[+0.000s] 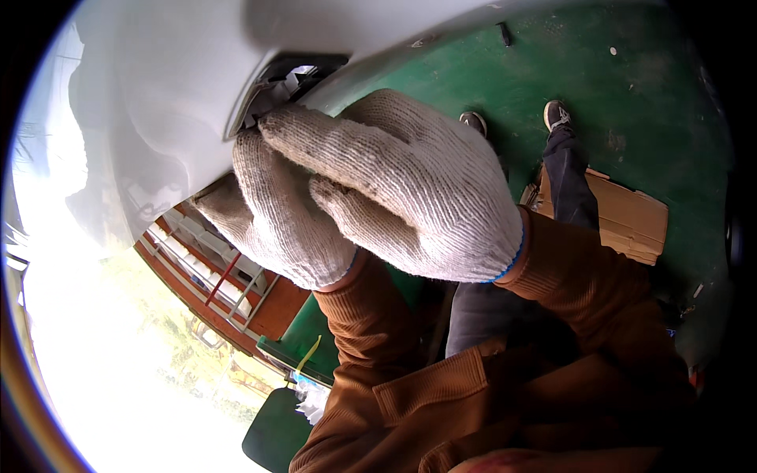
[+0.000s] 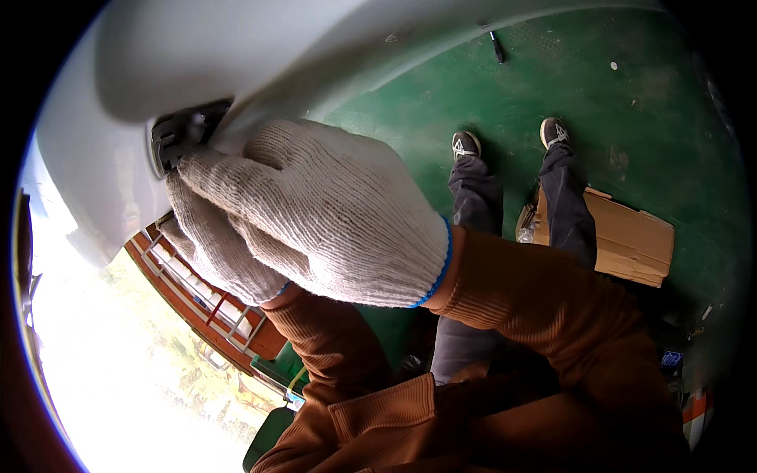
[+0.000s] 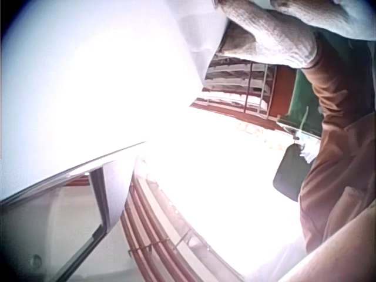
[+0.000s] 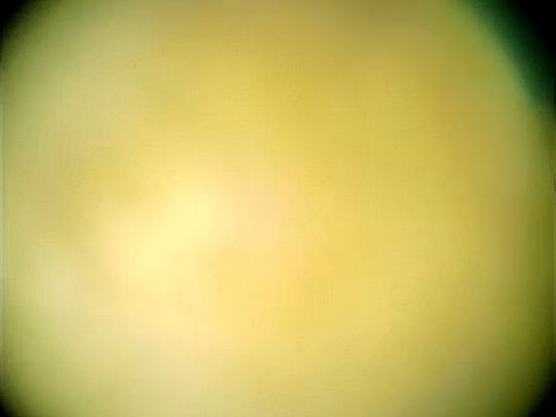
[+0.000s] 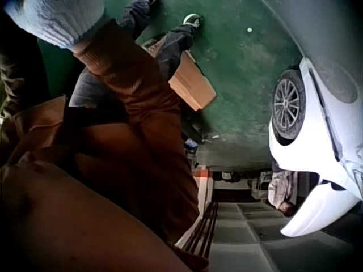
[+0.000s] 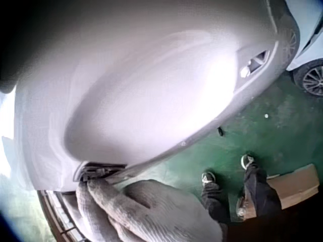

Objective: The person installs a black rubber weather stripping along the edge of a white car door frame. They then use a screwdriver to secure a metal door latch mechanism into the door panel. Finally, they attach a white plastic door handle cover to the exterior of the door.

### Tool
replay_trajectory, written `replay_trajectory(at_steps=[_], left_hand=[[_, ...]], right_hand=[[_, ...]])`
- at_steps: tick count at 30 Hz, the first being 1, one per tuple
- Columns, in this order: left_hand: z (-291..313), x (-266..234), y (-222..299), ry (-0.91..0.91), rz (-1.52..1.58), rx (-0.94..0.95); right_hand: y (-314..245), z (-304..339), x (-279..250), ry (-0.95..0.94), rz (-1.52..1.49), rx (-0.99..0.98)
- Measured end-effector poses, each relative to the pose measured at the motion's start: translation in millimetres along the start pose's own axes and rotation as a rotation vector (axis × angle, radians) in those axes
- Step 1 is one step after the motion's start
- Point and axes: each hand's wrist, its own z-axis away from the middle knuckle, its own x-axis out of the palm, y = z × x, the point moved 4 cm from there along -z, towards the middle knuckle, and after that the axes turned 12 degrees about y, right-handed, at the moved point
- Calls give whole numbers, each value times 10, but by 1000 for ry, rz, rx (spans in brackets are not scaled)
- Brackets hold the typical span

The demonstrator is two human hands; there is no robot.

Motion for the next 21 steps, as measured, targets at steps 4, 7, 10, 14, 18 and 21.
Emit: replay_trajectory(at_steps=[4, 7, 10, 14, 18, 21], left_hand=[[8, -35, 6, 3, -45, 16], [30, -24, -1, -8, -65, 21], [41, -6, 4, -11, -72, 27], [59, 0, 21, -16, -78, 26], [74, -25, 19, -12, -82, 22], [75, -39, 4, -4, -75, 6]], right_hand=[[54, 43, -8, 0, -30, 62], [101, 62, -26, 12, -55, 68], [127, 61, -48, 42, -81, 79], [112, 53, -81, 47, -74, 113], [80, 46, -76, 17, -56, 118], [43, 21, -59, 5, -57, 72]])
